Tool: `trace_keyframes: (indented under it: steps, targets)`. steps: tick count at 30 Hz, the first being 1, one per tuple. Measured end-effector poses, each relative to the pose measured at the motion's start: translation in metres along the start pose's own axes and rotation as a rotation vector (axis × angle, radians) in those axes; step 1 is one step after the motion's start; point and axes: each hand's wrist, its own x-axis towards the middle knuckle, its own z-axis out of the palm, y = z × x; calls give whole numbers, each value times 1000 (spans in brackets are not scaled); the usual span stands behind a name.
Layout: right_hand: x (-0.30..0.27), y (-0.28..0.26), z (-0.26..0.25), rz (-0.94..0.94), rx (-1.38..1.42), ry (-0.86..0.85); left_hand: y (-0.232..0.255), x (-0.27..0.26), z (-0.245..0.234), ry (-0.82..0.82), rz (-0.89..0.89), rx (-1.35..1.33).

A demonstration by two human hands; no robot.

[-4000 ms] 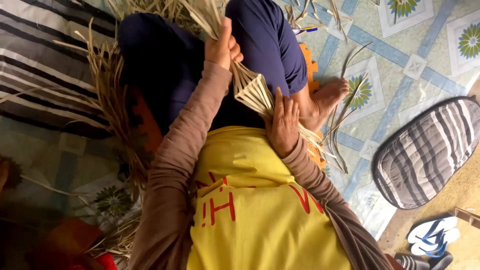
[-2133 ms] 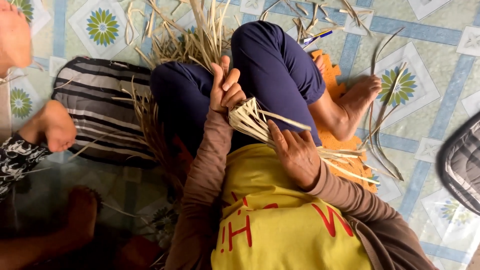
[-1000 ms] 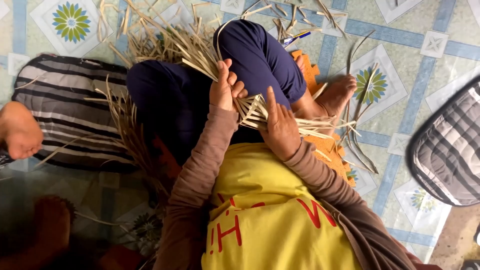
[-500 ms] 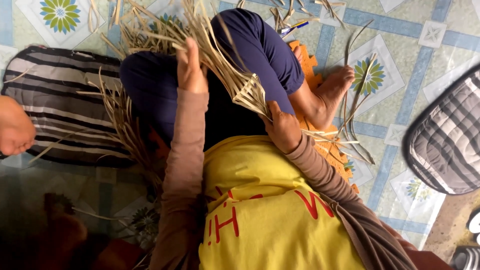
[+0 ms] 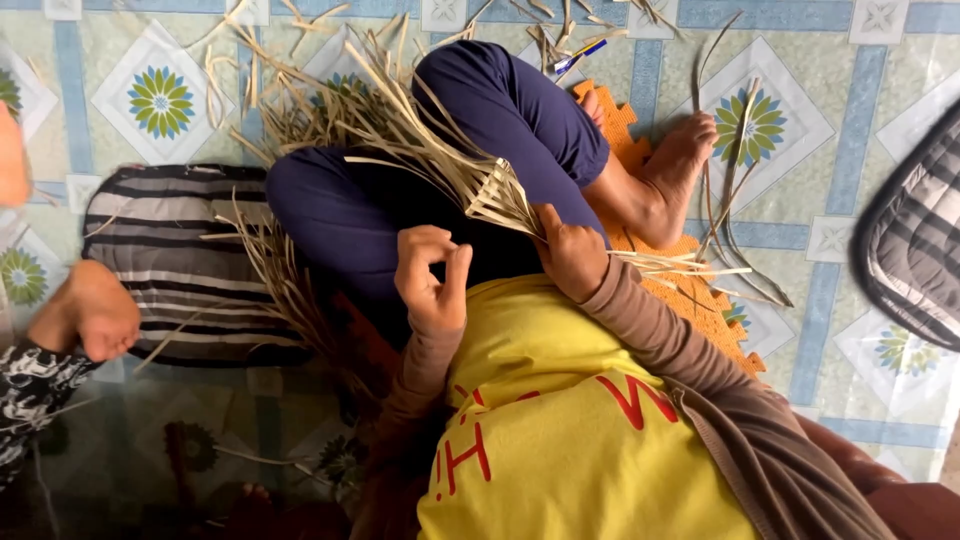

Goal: Weaving dried leaves or straw into a patterned structure by hand while sitting on the floor

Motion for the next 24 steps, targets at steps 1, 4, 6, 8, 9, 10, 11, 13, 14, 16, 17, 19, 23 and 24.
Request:
trace_keyframes:
  steps: [1,4,6,8,9,10,11,13,14,16,17,19,23,24]
  targets:
    - [0,1,1,4,2,7,17,3,-4,-6,5,0]
    - [-2,1,4,24,-36,14,72,5,-20,-74,458,-87]
    - [-1,2,4,-4,-19,22,110,-3,-34,-359,528,-482]
    - [-1,2,3,6,-12,12,94,-9,-33,-575,651,-648]
    - [-1,2,3,17,-5,3,86,-11,-33,-800,767,-809]
    - [0,1,1,16,-3,3,90,-12,-30,-801,767,-807]
    - [0,0,0,15,-8,9,94,-13,-27,-812,788,-818]
    - [1,-1,-1,19,-11,13,100,-12,-34,-826,807,-832]
    - [1,-1,-2,19,3,-3,103,-11,-44,-775,621,-591]
    - [2,0,-2,21,22,-18,95,-4,-48,-724,436,-349]
    - [2,0,-2,15,9,-13,85,0,-42,-627,655,-394]
    - [-2,8,12,10,0,-7,72,4,-25,-525,869,-436]
    - [-5,24,36,92,-136,-107,3,-11,20,68,24,-135]
    - [-5,23,36,67,-150,-88,-28,-19,31,216,-53,-190]
